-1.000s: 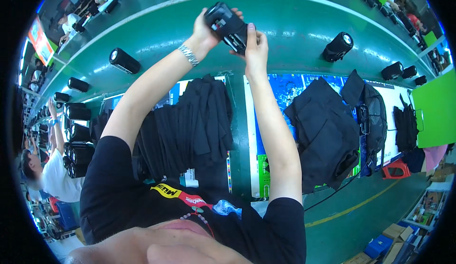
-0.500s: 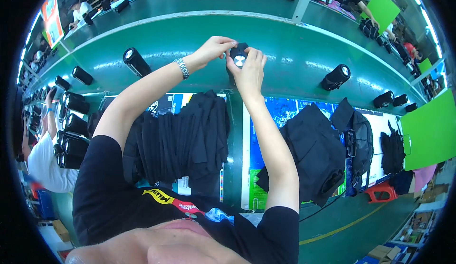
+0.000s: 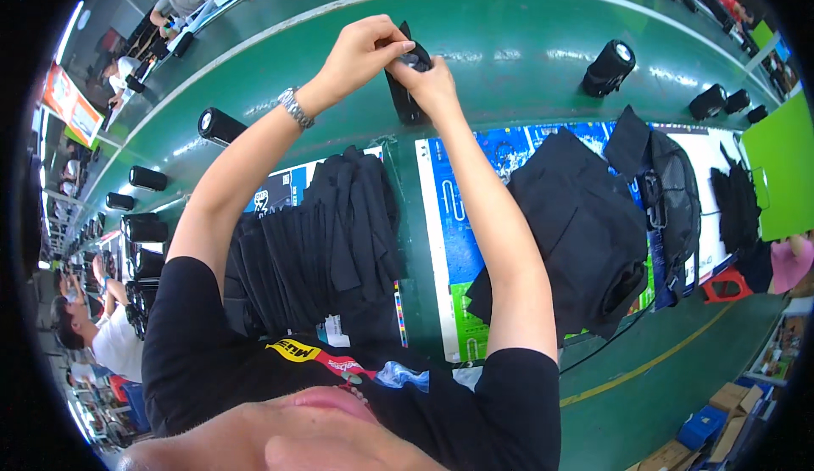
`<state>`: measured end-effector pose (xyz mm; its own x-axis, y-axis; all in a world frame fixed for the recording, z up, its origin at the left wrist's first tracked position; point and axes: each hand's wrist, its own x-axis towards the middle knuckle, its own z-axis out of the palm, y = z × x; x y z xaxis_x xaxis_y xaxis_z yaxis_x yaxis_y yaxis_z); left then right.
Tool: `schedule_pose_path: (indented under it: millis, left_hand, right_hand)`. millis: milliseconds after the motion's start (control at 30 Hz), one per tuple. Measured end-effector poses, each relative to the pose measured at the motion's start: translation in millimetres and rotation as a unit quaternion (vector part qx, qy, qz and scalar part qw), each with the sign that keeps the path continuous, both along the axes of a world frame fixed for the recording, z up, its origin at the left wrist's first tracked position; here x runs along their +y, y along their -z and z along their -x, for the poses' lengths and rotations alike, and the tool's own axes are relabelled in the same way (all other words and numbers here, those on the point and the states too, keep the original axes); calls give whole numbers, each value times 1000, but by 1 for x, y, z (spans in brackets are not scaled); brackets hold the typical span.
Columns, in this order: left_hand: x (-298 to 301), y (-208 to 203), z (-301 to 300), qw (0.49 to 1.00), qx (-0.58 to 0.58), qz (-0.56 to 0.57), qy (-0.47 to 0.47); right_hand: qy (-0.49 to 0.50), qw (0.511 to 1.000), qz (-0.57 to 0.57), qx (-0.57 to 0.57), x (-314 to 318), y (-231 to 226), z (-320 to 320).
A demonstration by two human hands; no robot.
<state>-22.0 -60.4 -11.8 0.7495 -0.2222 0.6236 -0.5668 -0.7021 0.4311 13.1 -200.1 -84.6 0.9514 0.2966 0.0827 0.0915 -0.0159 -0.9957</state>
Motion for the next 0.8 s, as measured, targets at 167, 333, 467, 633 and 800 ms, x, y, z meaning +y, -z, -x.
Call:
schedule_pose_path:
  millis: [167, 333, 467, 633, 800]
  left_hand:
    - [9, 6, 30, 999, 19, 3, -32]
    - [-16, 7, 29, 976, 30, 201, 73]
    - [-8, 38, -5, 767, 172, 618, 17]
    - [-57, 56, -9, 748, 195, 634, 0]
    - [-53, 79, -23, 677, 301, 667, 80]
  right_hand:
    - [-119, 993, -20, -10, 2, -1, 5]
    - [-153, 969, -160, 108, -56, 15, -33]
    - [73, 980, -134, 126, -6, -11, -53]
    - [141, 947, -281, 65, 8, -8, -30]
    - [56, 963, -241, 111, -9, 38, -47]
